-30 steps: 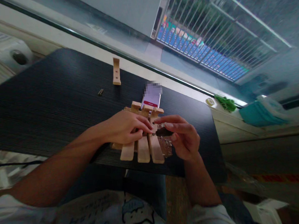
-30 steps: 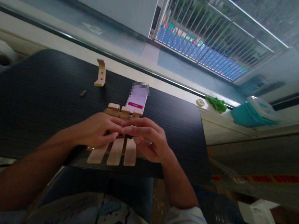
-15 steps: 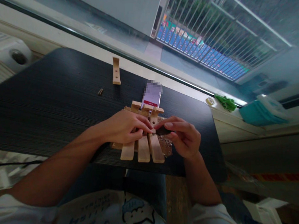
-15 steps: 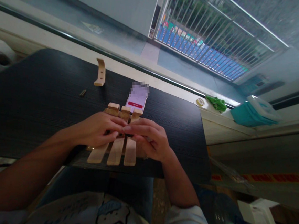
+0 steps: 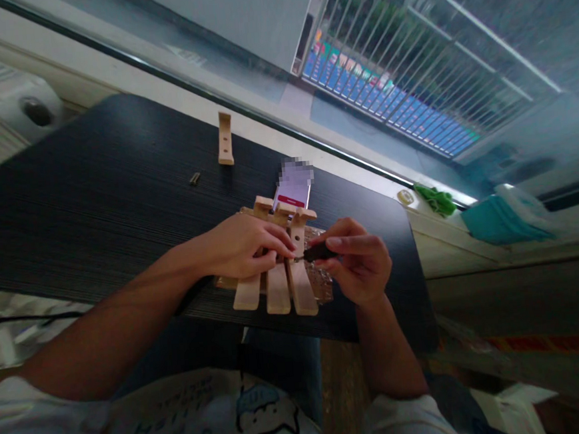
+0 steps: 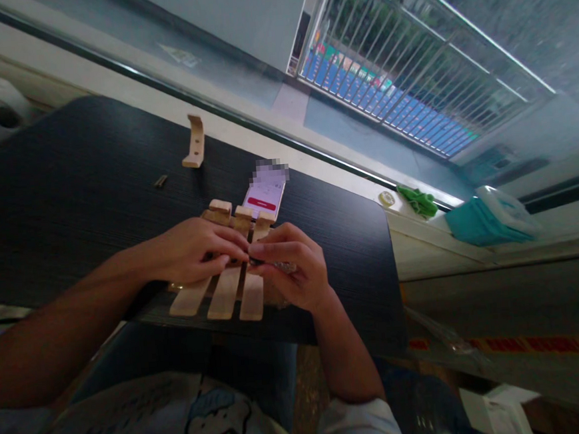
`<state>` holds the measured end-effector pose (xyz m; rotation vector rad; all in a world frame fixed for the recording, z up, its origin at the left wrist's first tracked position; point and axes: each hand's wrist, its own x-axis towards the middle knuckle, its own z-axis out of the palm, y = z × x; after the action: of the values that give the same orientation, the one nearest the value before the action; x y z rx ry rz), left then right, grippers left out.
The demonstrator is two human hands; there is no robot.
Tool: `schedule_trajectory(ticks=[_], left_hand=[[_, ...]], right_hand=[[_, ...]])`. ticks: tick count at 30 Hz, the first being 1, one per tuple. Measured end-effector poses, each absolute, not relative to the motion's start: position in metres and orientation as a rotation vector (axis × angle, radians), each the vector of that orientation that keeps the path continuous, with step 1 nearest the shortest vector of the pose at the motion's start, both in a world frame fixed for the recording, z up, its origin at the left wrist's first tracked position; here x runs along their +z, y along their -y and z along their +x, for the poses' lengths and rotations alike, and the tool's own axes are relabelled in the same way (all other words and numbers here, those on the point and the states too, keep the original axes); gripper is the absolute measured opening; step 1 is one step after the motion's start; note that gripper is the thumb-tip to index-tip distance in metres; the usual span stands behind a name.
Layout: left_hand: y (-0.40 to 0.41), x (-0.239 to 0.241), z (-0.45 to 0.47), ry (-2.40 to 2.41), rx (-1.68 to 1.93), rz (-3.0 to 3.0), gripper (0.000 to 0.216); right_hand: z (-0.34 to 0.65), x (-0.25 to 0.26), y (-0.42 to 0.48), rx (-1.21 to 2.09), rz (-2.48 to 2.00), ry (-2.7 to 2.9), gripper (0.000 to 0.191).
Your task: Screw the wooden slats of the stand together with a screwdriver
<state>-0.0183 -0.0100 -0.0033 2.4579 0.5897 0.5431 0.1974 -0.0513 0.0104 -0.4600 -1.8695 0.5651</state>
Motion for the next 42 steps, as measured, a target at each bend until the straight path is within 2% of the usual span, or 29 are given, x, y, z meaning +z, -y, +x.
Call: schedule_trajectory(ticks=[23,29,33,42], left_hand=[[0.0107,-0.0043,-0.0182,-0.599,0.575,2.468,0.037],[0.0108,-0.0019,-0.0186,-0.609,0.526,2.481,0.034],[0.0108,-0.0005,-0.0186,-0.6,0.509,2.462,0.034],[0.0107,-0.0028,-0.0184,-0.588,0.528,2.453,0.037]], right_hand=[[0.1967,0.0078,0.0497,0.47,-0.503,1.861,0.05],[0.1984,0.009,0.0555,0.617,-0.499,1.917,0.038],[0.1996,0.0094,0.057,0.733,-0.499,1.901,0.038],[0.2019,0.0143,0.053,0.642,-0.49,2.001,0.035]])
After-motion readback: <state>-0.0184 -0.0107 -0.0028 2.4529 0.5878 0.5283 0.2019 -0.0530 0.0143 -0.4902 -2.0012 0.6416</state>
